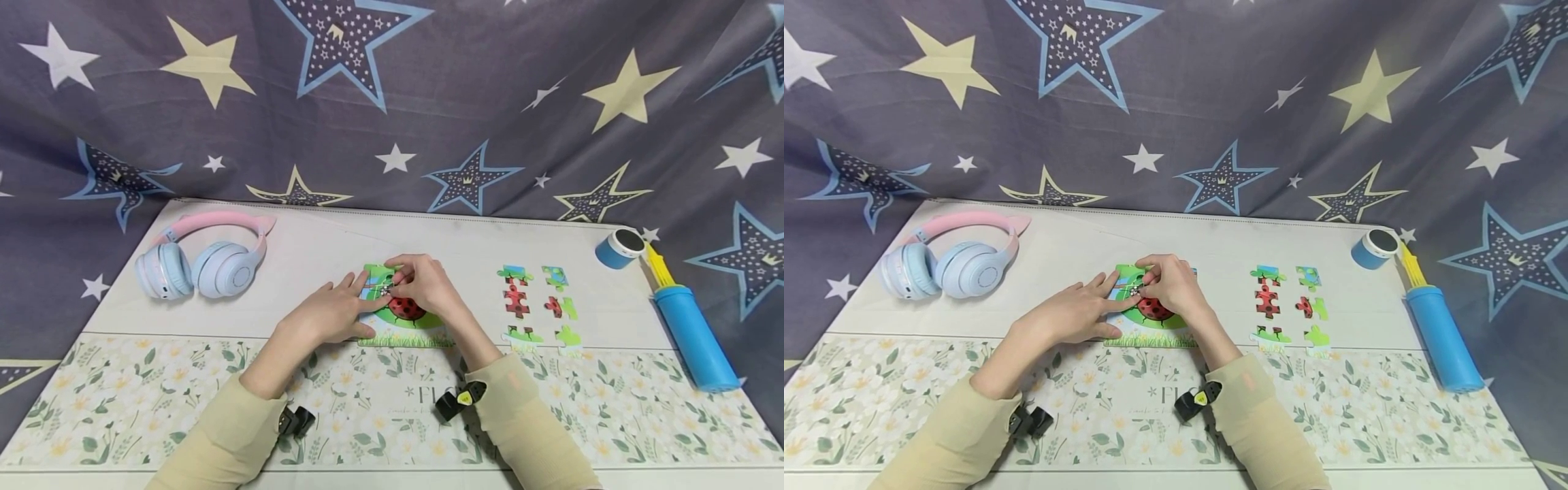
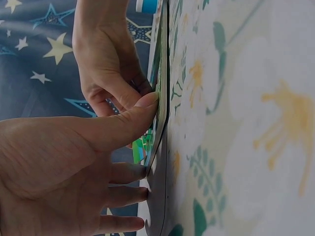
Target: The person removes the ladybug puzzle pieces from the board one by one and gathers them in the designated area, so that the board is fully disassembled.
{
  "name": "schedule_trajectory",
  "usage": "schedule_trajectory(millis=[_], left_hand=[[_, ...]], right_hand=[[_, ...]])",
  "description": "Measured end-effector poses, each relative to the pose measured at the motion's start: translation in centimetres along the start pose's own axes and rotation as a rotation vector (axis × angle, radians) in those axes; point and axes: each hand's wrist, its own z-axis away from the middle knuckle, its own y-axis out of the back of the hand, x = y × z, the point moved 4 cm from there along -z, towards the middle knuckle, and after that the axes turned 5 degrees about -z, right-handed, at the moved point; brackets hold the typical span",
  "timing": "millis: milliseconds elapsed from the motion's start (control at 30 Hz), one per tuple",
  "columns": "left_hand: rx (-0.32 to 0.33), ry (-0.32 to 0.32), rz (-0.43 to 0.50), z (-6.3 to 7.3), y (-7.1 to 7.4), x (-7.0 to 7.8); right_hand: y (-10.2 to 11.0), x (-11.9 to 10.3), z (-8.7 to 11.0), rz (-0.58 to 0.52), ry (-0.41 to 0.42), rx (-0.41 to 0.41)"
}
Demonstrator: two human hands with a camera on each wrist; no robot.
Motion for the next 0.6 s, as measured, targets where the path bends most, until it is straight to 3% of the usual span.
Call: schedule_trajectory(millis=[600], left_hand=[[-0.004,-0.001,0.004,-0.03,-0.02,-0.06]], right_hand=[[0.37,0.46,-0.21,-0.038,-0.008,0.063]])
